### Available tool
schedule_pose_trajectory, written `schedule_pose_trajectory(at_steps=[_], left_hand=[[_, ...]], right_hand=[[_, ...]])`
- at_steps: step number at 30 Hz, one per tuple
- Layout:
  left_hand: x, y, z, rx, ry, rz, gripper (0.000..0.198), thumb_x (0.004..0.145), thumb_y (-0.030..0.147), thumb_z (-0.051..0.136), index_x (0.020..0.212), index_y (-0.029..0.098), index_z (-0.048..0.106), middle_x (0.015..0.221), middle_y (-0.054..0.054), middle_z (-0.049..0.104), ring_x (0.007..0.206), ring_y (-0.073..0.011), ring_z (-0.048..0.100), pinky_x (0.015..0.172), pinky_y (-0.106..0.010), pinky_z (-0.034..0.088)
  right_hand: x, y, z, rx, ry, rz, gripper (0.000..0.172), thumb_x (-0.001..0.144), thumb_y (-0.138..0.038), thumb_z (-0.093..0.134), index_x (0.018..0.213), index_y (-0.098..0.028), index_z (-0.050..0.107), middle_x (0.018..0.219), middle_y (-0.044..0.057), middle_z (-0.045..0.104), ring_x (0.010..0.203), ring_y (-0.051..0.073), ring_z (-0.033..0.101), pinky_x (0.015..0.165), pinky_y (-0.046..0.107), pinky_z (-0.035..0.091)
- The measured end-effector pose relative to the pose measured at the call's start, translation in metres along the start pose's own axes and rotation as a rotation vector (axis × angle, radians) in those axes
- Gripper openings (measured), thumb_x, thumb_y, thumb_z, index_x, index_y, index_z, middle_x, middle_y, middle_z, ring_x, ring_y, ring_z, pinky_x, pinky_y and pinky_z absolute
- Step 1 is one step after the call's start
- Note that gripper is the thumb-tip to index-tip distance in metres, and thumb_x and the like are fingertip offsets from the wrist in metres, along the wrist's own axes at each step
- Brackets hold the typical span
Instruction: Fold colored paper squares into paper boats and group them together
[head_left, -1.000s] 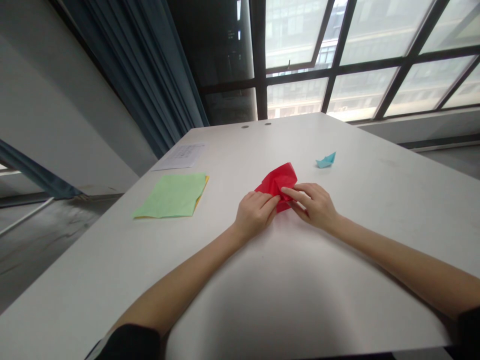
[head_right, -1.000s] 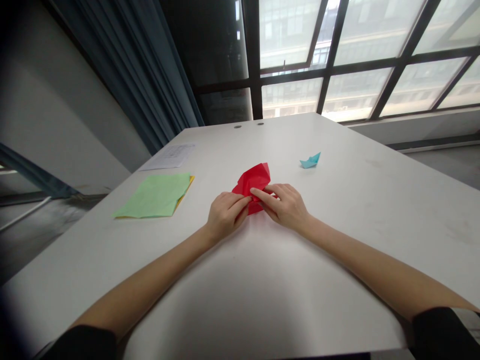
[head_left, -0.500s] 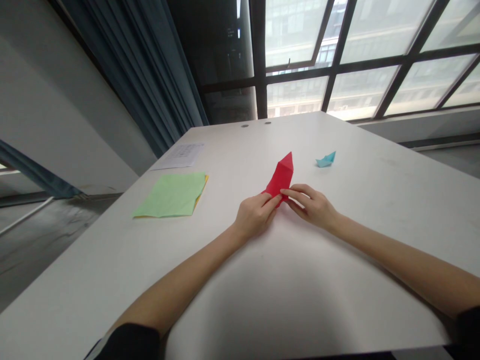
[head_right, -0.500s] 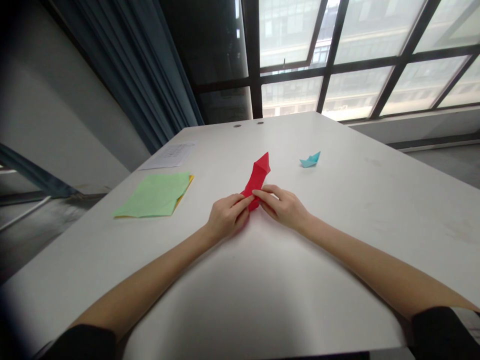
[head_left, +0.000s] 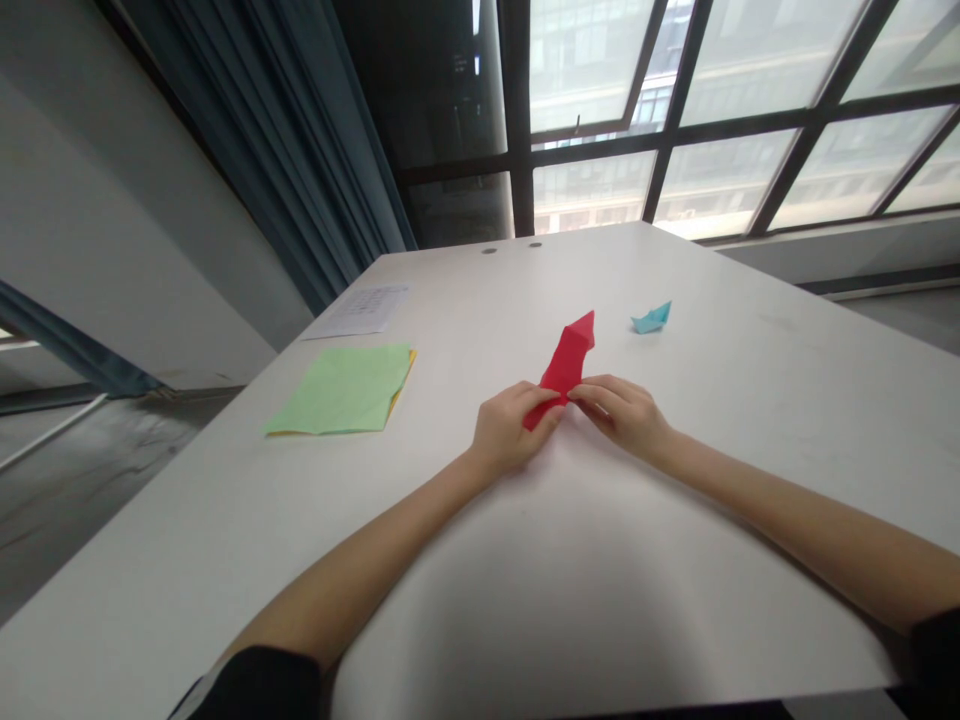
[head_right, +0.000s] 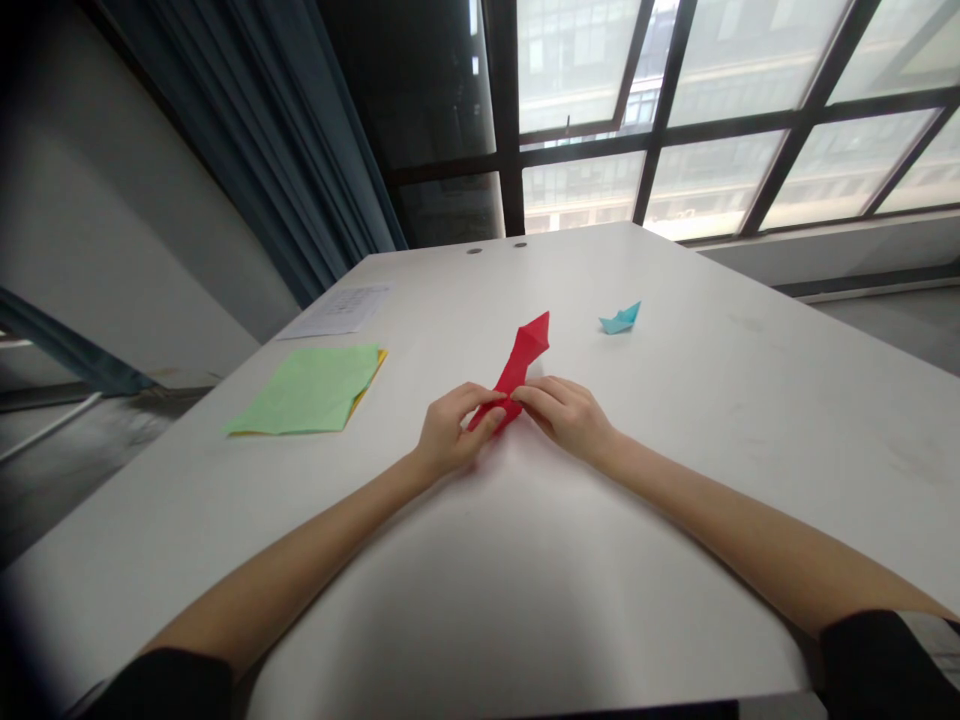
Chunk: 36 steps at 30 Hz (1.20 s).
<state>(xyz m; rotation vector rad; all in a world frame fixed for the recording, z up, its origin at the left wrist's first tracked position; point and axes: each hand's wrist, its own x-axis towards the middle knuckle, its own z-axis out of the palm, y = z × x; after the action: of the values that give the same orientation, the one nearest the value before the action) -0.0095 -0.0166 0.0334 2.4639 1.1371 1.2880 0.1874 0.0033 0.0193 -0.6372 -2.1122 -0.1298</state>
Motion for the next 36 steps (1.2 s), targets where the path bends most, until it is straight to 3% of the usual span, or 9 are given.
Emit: schedule_pose_trajectory(at_steps=[4, 8, 11, 14, 19, 26, 30, 34, 36], left_hand=[[0.01, -0.017, -0.001, -0.245, 0.144, -0.441, 0.021, 0.083, 0.03, 0.05, 0.086, 0.015, 0.064, 0.087, -0.007, 0.066, 0.081, -0.0154, 0.06, 0.069, -0.027, 0.048], [0.015, -0.033, 0.002, -0.626, 0.034, -0.757, 0.033, 0.065, 0.024, 0.071, 0.094, 0.012, 0.062, 0.082, -0.006, 0.067, 0.075, -0.015, 0.061, 0.074, -0.03, 0.048], [0.014, -0.037, 0.002, -0.884, -0.054, -0.882, 0.041, 0.059, 0.027, 0.077, 0.094, 0.011, 0.062, 0.082, -0.007, 0.068, 0.075, -0.0155, 0.062, 0.078, -0.032, 0.047], [0.013, -0.037, 0.0, -1.044, -0.134, -0.92, 0.046, 0.056, 0.03, 0.079, 0.095, 0.012, 0.062, 0.092, -0.008, 0.068, 0.078, -0.0163, 0.063, 0.079, -0.032, 0.047], [0.015, -0.039, -0.005, -1.034, -0.104, -0.968, 0.037, 0.048, 0.025, 0.083, 0.071, 0.011, 0.058, 0.068, -0.003, 0.066, 0.06, -0.0102, 0.06, 0.062, -0.023, 0.046], [0.016, -0.038, -0.006, -1.074, -0.119, -0.946, 0.037, 0.052, 0.031, 0.08, 0.066, 0.013, 0.051, 0.063, 0.001, 0.061, 0.054, -0.0077, 0.055, 0.056, -0.021, 0.041], [0.015, -0.043, -0.001, -0.864, -0.079, -0.844, 0.035, 0.056, 0.034, 0.076, 0.066, 0.014, 0.049, 0.065, 0.0, 0.06, 0.059, -0.0104, 0.055, 0.059, -0.024, 0.042], [0.016, -0.033, -0.004, -0.33, 0.11, -0.526, 0.03, 0.062, 0.033, 0.072, 0.079, 0.017, 0.054, 0.093, -0.005, 0.061, 0.088, -0.0175, 0.056, 0.071, -0.029, 0.044], [0.017, -0.02, -0.009, -0.164, 0.061, -0.245, 0.024, 0.067, 0.037, 0.069, 0.075, 0.018, 0.056, 0.093, -0.006, 0.061, 0.091, -0.0184, 0.055, 0.077, -0.032, 0.044]], right_hand=[[0.003, 0.0, -0.001, -0.035, 0.051, -0.056, 0.018, 0.083, -0.012, 0.051, 0.098, -0.021, 0.057, 0.088, 0.007, 0.068, 0.077, 0.015, 0.062, 0.069, 0.028, 0.051], [0.005, -0.001, -0.003, -0.037, 0.074, -0.074, 0.018, 0.083, -0.011, 0.05, 0.096, -0.022, 0.055, 0.087, 0.006, 0.068, 0.076, 0.015, 0.063, 0.068, 0.028, 0.051], [0.005, -0.001, -0.004, -0.029, 0.073, -0.083, 0.018, 0.083, -0.011, 0.05, 0.097, -0.022, 0.054, 0.086, 0.006, 0.068, 0.076, 0.015, 0.063, 0.068, 0.029, 0.052], [0.006, -0.001, -0.005, -0.012, 0.08, -0.103, 0.018, 0.083, -0.011, 0.051, 0.096, -0.022, 0.054, 0.084, 0.006, 0.067, 0.076, 0.016, 0.063, 0.067, 0.029, 0.052], [0.007, -0.002, -0.005, 0.034, 0.109, -0.114, 0.022, 0.081, -0.008, 0.052, 0.098, -0.022, 0.053, 0.084, 0.006, 0.066, 0.075, 0.015, 0.063, 0.066, 0.029, 0.052], [0.007, -0.001, -0.006, 0.039, 0.103, -0.134, 0.025, 0.079, -0.006, 0.052, 0.098, -0.022, 0.052, 0.082, 0.005, 0.066, 0.077, 0.016, 0.061, 0.067, 0.03, 0.052], [0.005, 0.001, -0.005, 0.017, 0.087, -0.123, 0.022, 0.08, -0.007, 0.051, 0.097, -0.022, 0.052, 0.083, 0.005, 0.065, 0.078, 0.016, 0.061, 0.069, 0.031, 0.051], [0.005, 0.002, -0.005, 0.0, 0.059, -0.113, 0.021, 0.081, -0.007, 0.049, 0.096, -0.021, 0.052, 0.085, 0.006, 0.065, 0.079, 0.017, 0.06, 0.07, 0.031, 0.051], [0.006, 0.002, -0.005, -0.009, 0.041, -0.11, 0.021, 0.082, -0.007, 0.048, 0.097, -0.022, 0.052, 0.086, 0.006, 0.064, 0.08, 0.017, 0.06, 0.071, 0.032, 0.051]])
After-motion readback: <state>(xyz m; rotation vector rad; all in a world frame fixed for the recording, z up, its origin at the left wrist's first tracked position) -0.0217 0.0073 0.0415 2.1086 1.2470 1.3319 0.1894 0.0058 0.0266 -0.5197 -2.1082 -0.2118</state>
